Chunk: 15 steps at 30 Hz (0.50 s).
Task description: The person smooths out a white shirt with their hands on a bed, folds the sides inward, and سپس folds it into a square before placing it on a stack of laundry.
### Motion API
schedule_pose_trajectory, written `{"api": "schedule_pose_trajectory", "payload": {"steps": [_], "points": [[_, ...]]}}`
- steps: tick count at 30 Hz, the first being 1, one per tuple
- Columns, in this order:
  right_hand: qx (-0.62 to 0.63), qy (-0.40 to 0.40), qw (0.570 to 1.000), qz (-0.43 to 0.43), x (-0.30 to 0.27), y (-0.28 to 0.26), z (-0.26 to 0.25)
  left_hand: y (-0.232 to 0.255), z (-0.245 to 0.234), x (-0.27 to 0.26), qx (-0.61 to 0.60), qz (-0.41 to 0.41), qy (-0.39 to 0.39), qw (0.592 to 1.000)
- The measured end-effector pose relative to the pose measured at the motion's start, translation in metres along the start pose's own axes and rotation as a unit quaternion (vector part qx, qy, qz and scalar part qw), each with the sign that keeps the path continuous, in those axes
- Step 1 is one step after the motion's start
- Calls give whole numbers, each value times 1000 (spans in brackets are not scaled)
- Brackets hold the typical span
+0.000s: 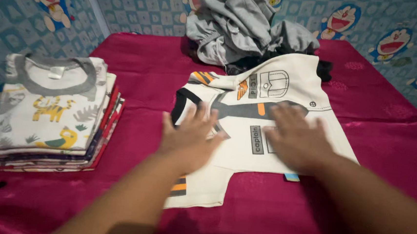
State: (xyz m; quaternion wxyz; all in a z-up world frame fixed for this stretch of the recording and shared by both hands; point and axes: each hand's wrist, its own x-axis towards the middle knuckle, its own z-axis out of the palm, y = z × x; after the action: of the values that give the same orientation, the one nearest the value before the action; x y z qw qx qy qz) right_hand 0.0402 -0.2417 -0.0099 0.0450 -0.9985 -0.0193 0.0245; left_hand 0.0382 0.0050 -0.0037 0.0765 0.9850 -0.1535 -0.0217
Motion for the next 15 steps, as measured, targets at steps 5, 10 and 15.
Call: {"api": "schedule_pose_trajectory", "payload": {"steps": [5,10,15], "points": [[-20,-13,982,186,3,23,-34,-24,-16,12,33,-69,53,996],[76,-3,995,72,41,-3,-4,17,6,46,46,75,48,995],[-3,25,998,-66,55,-11,15,27,17,76,-57,59,19,996]]}}
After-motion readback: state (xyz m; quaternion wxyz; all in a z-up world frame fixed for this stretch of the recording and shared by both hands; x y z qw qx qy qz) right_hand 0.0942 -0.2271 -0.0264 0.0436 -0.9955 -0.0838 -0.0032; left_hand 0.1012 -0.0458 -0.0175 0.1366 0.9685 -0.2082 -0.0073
